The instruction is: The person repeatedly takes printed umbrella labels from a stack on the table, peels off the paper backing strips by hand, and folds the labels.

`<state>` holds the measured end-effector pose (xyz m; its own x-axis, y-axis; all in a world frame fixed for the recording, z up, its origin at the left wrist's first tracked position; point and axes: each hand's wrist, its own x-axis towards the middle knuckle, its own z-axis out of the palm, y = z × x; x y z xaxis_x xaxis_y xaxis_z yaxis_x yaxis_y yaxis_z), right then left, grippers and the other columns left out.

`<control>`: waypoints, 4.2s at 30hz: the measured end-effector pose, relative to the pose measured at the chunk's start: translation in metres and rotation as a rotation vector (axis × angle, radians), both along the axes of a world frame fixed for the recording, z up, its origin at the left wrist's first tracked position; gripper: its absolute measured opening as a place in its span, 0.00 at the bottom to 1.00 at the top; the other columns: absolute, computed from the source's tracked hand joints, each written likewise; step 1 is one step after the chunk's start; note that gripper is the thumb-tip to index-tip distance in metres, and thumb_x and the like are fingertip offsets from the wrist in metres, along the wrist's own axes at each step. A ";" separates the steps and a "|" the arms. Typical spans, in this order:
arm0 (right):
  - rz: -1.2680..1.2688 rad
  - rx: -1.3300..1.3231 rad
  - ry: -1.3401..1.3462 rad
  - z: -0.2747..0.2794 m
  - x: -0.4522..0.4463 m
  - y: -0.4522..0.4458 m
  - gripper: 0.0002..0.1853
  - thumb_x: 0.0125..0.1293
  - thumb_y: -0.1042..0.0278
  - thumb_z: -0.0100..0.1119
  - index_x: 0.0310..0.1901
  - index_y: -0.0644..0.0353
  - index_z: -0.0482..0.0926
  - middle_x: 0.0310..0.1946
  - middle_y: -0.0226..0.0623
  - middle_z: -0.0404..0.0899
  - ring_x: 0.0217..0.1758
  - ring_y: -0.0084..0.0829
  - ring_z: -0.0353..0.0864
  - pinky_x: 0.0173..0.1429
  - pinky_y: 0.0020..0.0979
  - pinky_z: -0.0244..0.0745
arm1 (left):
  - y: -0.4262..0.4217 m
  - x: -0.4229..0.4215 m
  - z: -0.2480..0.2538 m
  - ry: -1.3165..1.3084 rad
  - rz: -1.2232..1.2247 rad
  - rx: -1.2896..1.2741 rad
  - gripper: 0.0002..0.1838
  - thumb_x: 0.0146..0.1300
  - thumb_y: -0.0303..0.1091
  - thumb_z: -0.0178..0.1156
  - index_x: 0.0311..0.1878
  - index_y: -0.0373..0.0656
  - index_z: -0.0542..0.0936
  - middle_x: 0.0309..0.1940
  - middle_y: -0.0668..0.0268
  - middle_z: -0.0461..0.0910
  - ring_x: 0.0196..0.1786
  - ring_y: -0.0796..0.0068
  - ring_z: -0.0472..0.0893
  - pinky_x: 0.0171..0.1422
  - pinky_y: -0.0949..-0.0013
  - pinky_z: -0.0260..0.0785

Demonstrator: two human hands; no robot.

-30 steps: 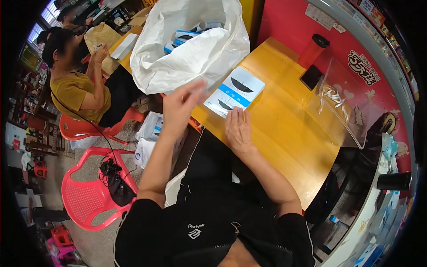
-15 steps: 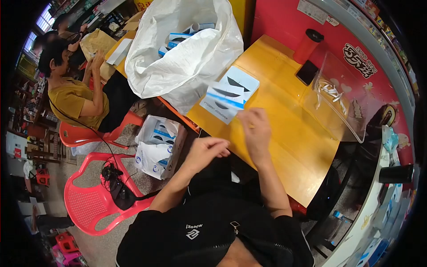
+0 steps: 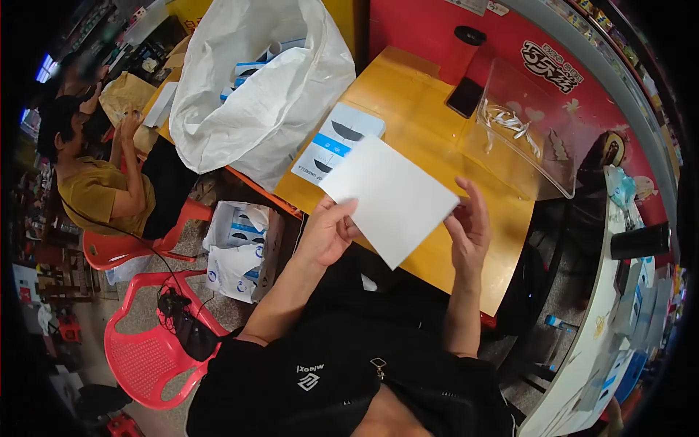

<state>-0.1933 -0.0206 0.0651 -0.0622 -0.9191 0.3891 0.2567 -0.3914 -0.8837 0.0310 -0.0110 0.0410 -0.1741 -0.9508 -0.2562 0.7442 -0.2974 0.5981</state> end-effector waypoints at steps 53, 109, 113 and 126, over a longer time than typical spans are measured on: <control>-0.103 0.358 0.041 -0.024 0.026 0.006 0.03 0.58 0.78 0.62 0.32 0.66 0.80 0.28 0.31 0.80 0.22 0.12 0.69 0.25 0.15 0.62 | 0.032 -0.011 0.003 -0.372 -0.265 -0.016 0.14 0.67 0.27 0.48 0.51 0.28 0.74 0.44 0.52 0.78 0.29 0.62 0.84 0.11 0.82 0.63; -0.043 0.435 0.156 -0.049 0.036 0.004 0.07 0.59 0.73 0.63 0.27 0.64 0.77 0.21 0.23 0.74 0.24 0.11 0.66 0.30 0.15 0.60 | 0.037 -0.007 -0.022 -0.292 0.039 0.023 0.11 0.64 0.26 0.56 0.46 0.29 0.77 0.38 0.55 0.81 0.38 0.69 0.84 0.40 0.73 0.79; -0.037 0.451 0.140 -0.050 0.035 0.004 0.06 0.59 0.73 0.64 0.27 0.63 0.77 0.20 0.21 0.72 0.23 0.10 0.64 0.27 0.15 0.56 | 0.039 -0.006 -0.021 -0.362 0.012 -0.026 0.12 0.65 0.26 0.54 0.47 0.28 0.77 0.38 0.55 0.81 0.40 0.68 0.83 0.42 0.72 0.79; -0.060 -0.218 0.889 -0.008 0.026 -0.011 0.17 0.45 0.74 0.71 0.39 0.59 0.79 0.36 0.35 0.78 0.32 0.30 0.74 0.37 0.26 0.70 | 0.032 0.012 -0.010 -0.757 0.163 -0.321 0.11 0.64 0.22 0.53 0.48 0.27 0.76 0.37 0.57 0.82 0.41 0.71 0.83 0.44 0.73 0.77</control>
<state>-0.1668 -0.0313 0.0567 0.2979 -0.8245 0.4811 -0.5089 -0.5636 -0.6507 0.0428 0.0215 0.0314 0.0816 -0.9959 0.0391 0.1262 0.0492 0.9908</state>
